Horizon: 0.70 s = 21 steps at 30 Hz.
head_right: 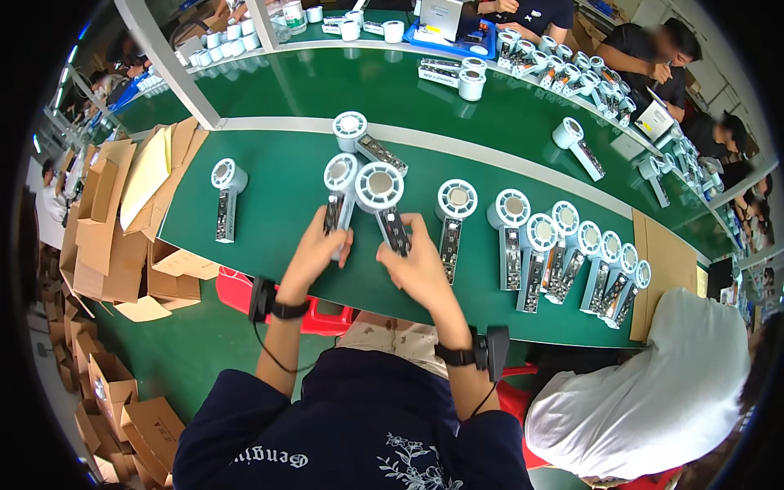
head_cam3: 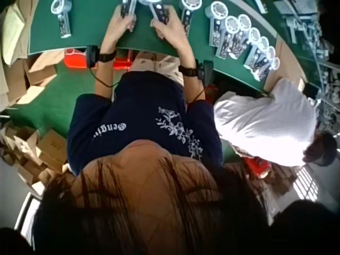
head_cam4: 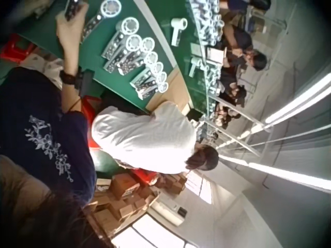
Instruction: The person picks up handheld fan assemblies from an assembly line table, tests their LED displays and fan functions by pressing their power buttons by hand, and arranges the tested fans on the table.
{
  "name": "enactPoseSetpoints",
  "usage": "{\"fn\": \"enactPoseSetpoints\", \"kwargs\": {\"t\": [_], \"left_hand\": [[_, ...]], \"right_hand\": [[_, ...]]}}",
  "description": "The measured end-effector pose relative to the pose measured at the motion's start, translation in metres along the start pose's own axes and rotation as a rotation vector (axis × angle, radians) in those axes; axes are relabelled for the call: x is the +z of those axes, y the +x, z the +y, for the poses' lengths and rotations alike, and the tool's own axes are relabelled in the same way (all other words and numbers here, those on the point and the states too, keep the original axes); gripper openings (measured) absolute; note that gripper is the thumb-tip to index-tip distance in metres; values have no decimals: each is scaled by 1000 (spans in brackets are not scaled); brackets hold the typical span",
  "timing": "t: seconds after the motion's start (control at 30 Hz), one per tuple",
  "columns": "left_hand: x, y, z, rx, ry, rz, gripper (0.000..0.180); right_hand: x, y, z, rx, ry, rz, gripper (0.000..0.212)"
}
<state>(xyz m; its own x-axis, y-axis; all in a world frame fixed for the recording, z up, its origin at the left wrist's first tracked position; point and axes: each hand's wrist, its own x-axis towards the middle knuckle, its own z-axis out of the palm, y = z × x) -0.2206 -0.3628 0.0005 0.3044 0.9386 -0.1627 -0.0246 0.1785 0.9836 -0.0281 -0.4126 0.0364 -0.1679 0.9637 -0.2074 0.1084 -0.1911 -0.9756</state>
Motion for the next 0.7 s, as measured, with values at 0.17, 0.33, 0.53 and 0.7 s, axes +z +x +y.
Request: {"fn": "enactPoseSetpoints", "kwargs": {"t": [0.17, 0.33, 0.53, 0.7], "left_hand": [[44, -37, -10, 76, -241, 0, 34], [56, -37, -18, 146, -456, -38, 37], [56, -35, -16, 154, -440, -51, 44], [56, -36, -19, 213, -412, 1, 42]], "right_hand": [[13, -32, 11, -131, 608, 94, 34], [6, -41, 39, -194, 708, 48, 37], [12, -41, 37, -232, 562, 135, 31], [11, -35, 45, -288, 512, 111, 32]]}}
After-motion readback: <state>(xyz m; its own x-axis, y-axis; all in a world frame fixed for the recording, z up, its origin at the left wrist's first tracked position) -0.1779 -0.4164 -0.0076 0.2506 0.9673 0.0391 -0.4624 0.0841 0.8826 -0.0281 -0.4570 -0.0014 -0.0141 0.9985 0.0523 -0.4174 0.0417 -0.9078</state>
